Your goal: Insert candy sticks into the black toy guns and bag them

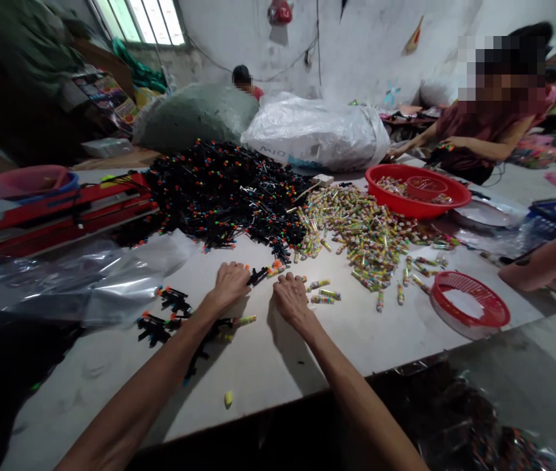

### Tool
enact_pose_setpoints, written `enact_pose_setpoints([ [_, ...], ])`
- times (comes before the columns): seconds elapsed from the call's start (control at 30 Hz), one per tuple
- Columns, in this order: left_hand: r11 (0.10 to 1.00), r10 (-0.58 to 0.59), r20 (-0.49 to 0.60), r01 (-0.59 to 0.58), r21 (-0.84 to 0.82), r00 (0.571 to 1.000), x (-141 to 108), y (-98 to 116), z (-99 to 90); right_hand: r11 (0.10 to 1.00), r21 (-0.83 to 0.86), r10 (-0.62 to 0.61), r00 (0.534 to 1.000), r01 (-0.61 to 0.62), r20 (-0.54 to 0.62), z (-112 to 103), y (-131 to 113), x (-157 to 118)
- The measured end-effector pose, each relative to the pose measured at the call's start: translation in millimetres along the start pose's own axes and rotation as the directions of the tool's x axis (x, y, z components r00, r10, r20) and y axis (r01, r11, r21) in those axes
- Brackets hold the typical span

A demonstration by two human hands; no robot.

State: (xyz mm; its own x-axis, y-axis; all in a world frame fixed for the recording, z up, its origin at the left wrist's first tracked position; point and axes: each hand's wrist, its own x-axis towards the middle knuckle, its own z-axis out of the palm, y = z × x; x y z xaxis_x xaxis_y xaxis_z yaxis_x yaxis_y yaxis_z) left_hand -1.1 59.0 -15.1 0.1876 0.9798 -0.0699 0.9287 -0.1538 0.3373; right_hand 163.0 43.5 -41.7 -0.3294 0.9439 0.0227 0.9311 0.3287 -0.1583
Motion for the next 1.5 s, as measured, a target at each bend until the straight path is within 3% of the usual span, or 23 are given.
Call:
enact_pose_setpoints([
  [0.1,0.985,-0.083,-0.018,0.079,-0.156,0.996,23,3,19.6,0.998,0.065,0.032,0.996,-0.026,-0.085,-1,-2,-6],
  [0.17,0.949,-0.134,-0.047,0.114,-0.295,0.99,25,0,25.0,0.946,0.318,0.109,0.982,-0.056,-0.153,-4,0,-20],
  [0.2,0.921,-0.158,-0.06,0.125,-0.37,0.986,22,-2,25.6,0.87,0.49,0.149,0.976,-0.052,-0.161,-5,1,-28],
  [0.27,0.836,-0.196,-0.07,0.129,-0.533,0.978,8,-4,25.0,0.615,0.787,0.2,0.974,-0.042,-0.105,-5,1,-45],
  [0.37,0.632,-0.202,-0.035,0.103,-0.768,0.979,-25,1,27.0,0.227,0.969,0.256,0.966,-0.094,0.033,-2,-6,-66],
  [0.43,0.496,-0.194,-0.013,0.087,-0.864,0.981,-49,9,31.8,0.079,0.99,0.291,0.953,-0.114,0.086,-2,-14,-77],
  [0.5,0.336,-0.203,0.014,0.083,-0.938,0.979,-71,16,37.2,0.018,0.995,0.283,0.955,-0.096,0.087,-6,-22,-86],
  [0.63,-0.178,-0.195,0.14,0.106,-0.978,0.971,-95,25,42.2,0.023,0.993,0.221,0.969,-0.116,0.108,-19,-31,-98],
  [0.7,-0.294,-0.177,0.161,0.104,-0.95,0.971,-99,27,41.6,0.047,0.991,0.203,0.972,-0.127,0.115,-22,-33,-100],
  [0.8,-0.31,-0.169,0.147,0.089,-0.947,0.975,-103,27,39.3,0.077,0.991,0.19,0.978,-0.107,0.091,-24,-33,-103],
  [0.97,-0.258,-0.144,0.092,0.052,-0.965,0.985,-107,28,35.0,0.124,0.989,0.141,0.988,-0.081,0.064,-28,-32,-106],
  [1.13,-0.258,-0.155,0.109,0.067,-0.964,0.982,-108,29,34.3,0.204,0.977,0.119,0.992,-0.068,0.044,-34,-33,-108],
  [1.3,-0.286,-0.251,0.149,0.074,-0.955,0.956,-110,25,45.3,0.278,0.96,0.079,0.997,-0.019,-0.003,-24,-36,-109],
  [1.5,-0.284,-0.373,0.182,0.075,-0.956,0.91,-110,16,52.6,0.291,0.956,0.042,0.999,-0.017,0.005,-3,-57,-108],
])
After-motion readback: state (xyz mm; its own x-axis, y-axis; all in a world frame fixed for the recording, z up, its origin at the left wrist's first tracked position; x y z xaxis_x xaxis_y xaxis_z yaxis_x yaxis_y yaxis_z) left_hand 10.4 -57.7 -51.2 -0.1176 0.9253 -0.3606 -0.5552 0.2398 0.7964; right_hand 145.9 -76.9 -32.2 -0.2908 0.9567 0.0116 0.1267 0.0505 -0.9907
